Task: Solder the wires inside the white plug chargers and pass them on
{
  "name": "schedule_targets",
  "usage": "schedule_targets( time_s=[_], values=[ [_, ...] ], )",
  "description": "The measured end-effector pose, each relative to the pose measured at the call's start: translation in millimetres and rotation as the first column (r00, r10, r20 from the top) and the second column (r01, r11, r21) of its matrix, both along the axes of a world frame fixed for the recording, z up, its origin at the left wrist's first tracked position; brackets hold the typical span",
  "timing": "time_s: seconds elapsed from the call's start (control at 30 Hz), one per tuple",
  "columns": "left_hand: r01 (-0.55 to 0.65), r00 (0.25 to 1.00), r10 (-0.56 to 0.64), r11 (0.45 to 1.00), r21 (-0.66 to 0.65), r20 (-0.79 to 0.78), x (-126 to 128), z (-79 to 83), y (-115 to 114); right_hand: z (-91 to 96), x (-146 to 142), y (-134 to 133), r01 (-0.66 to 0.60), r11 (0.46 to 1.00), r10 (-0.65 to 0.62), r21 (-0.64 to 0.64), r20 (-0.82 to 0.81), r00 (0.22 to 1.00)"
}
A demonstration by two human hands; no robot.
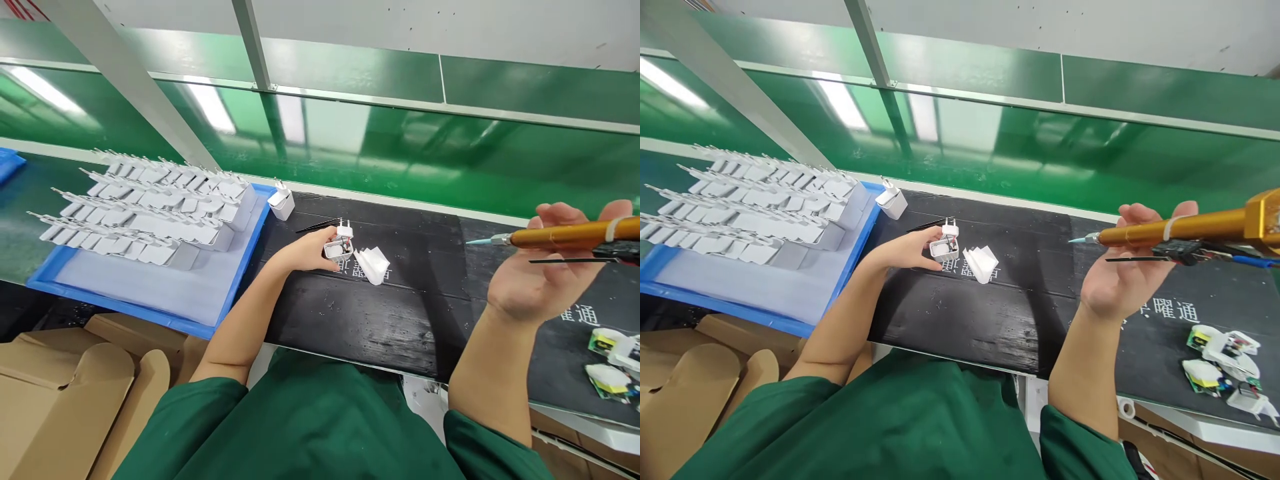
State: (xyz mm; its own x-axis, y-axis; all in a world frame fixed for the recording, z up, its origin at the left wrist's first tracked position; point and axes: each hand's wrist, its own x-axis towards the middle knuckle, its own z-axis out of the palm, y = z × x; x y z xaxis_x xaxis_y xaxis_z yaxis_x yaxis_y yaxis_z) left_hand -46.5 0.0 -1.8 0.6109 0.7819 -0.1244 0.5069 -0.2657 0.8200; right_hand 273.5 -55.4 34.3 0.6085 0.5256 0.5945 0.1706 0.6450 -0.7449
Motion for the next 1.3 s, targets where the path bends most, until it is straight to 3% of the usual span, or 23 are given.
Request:
schedule_targets(
  time_s=[0.07, 0.17, 0.3, 0.47, 0.6, 0.77, 1.1, 1.3],
  values=[
    [0.085, 0.992, -0.075, 0.992, -0.092, 0.103, -12, -2.4, 6, 1.7, -1, -2, 0.027, 0.999, -0.026, 0.028, -0.032, 0.999],
    [0.131, 0.975, -0.095, 0.976, -0.174, 0.202, -21, -6.4, 13, 4.5, -4, -3, 0.050, 0.999, -0.050, -0.006, -0.128, 0.991],
    [0.039, 0.973, 0.012, 0.975, -0.217, 0.231, -5, -15.4, 13, 10.7, -10, -6, 0.026, 0.998, -0.037, -0.063, -0.197, 0.980],
    [-0.082, 0.911, 0.174, 0.965, -0.248, 0.374, 27, -28.5, 6, 14.4, -10, -7, -0.012, 1.000, 0.008, -0.021, -0.169, 0.986],
    [-0.108, 0.892, 0.179, 0.976, -0.187, 0.416, 35, -26.2, 0, 9.9, -4, -5, -0.020, 1.000, 0.020, -0.002, -0.114, 0.993],
    [-0.172, 0.932, 0.183, 0.983, -0.065, 0.311, 38, -18.2, -4, -3.6, 9, 3, -0.002, 1.000, 0.003, 0.026, -0.047, 0.999],
    [-0.014, 0.996, -0.010, 0.966, 0.260, 0.090, 18, 9.5, -12, -8.3, 14, 6, 0.008, 1.000, -0.008, -0.015, 0.013, 1.000],
    [-0.104, 0.994, 0.102, 0.931, 0.349, 0.025, 21, 8.8, -14, -3.8, 10, 4, -0.004, 1.000, 0.004, -0.021, -0.010, 1.000]
  ],
)
